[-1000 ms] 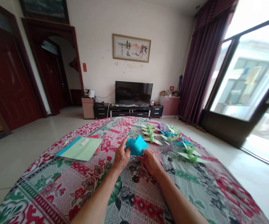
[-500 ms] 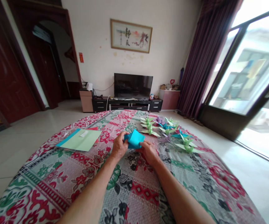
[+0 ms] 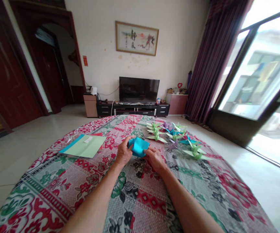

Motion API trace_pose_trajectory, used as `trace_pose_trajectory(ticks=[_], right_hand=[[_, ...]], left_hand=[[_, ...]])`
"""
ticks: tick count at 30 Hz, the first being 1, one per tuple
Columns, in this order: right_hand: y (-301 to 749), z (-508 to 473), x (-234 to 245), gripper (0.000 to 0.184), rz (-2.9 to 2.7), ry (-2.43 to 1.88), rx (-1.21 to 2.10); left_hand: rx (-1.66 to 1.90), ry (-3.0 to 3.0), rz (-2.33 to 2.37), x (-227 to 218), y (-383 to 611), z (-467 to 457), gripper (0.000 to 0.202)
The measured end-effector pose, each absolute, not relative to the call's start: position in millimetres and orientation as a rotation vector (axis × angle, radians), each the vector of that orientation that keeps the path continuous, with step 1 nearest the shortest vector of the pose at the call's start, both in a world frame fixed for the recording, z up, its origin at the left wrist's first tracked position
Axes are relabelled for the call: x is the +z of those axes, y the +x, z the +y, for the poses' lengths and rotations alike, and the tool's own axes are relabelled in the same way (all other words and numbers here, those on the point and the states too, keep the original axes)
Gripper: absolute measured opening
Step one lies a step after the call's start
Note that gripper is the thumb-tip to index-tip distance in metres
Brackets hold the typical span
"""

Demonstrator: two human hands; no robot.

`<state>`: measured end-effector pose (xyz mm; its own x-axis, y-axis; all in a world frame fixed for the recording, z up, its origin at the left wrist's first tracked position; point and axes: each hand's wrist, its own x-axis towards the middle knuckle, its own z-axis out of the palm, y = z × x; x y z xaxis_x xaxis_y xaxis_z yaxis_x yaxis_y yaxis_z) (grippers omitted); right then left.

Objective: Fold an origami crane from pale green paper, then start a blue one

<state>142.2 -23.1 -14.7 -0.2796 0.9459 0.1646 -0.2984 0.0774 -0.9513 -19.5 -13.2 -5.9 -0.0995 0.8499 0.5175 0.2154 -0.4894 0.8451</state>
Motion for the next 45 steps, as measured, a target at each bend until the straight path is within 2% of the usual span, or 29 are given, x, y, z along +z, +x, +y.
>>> trace_pose_trajectory(ticks=[6, 13, 19, 27, 45], right_hand=[[142.8, -20.2, -19.1, 0.014, -1.303, -0.800, 1.415], [141.0, -20.9, -18.5, 0.024, -1.376, -0.849, 1.330], [139.3, -22.4, -19.8, 0.024, -1.428, -0.884, 1.218], [135.9, -27.7, -12.5, 0.021, -1.450, -0.908, 1.180], [131.6, -26.6, -17.6, 0.029, -1.307, -0.784, 1.387]], left_hand=[[1.649, 1.566, 1.186, -8.3, -18.0, -11.6, 0.039], [1.612, 1.268, 0.957, -4.7, -13.7, -10.7, 0.055], [1.562, 1.137, 0.974, -3.8, -12.9, -16.9, 0.035], [1.418, 1.029, 1.016, -1.9, -11.9, -20.5, 0.039], [1.485, 1.137, 1.044, -6.0, -12.9, -16.2, 0.034]])
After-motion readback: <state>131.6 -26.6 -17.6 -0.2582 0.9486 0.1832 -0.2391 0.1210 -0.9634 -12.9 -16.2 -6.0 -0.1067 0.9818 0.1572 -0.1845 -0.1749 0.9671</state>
